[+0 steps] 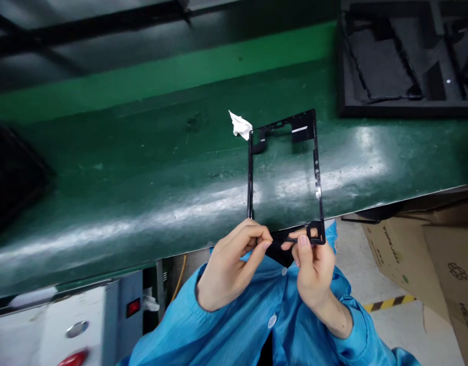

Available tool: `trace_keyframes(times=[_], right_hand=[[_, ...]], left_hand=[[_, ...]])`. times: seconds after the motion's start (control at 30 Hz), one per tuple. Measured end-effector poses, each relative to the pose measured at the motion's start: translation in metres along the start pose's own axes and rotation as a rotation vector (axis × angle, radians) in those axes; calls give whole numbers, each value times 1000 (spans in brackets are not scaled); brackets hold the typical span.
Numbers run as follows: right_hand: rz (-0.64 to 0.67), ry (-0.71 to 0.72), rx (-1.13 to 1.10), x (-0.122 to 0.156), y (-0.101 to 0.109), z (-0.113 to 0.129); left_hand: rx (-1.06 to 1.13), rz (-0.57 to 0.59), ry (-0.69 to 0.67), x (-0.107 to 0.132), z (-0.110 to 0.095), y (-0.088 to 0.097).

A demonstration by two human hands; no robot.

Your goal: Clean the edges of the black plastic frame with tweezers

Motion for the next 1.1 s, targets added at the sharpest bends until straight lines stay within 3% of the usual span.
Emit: trace_keyframes(times=[0.33, 0.47, 0.77, 0.97, 1.1], right_hand=[[60, 26, 9, -1, 1, 0], [52, 20, -41, -3, 2, 1], [29, -15, -170, -4, -2, 6], [45, 10, -182, -1, -8, 5], [73, -19, -206, 3, -9, 5]], left_hand=[[-452, 82, -289, 6, 0, 18], [-474, 58, -297, 4, 2, 23], [-185, -130, -129, 3, 1, 39], [292, -32, -89, 1, -5, 18], [275, -31, -86, -7, -5, 12]])
Point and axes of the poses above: each hand's wrist, its own x-axis away from the middle knuckle, its own y-axis out of the back of the hand, z = x × y, the point moved 1 cm from there along -x, towards the middle knuckle, and after that the axes turned 4 degrees about -z, right-handed, at the moved point
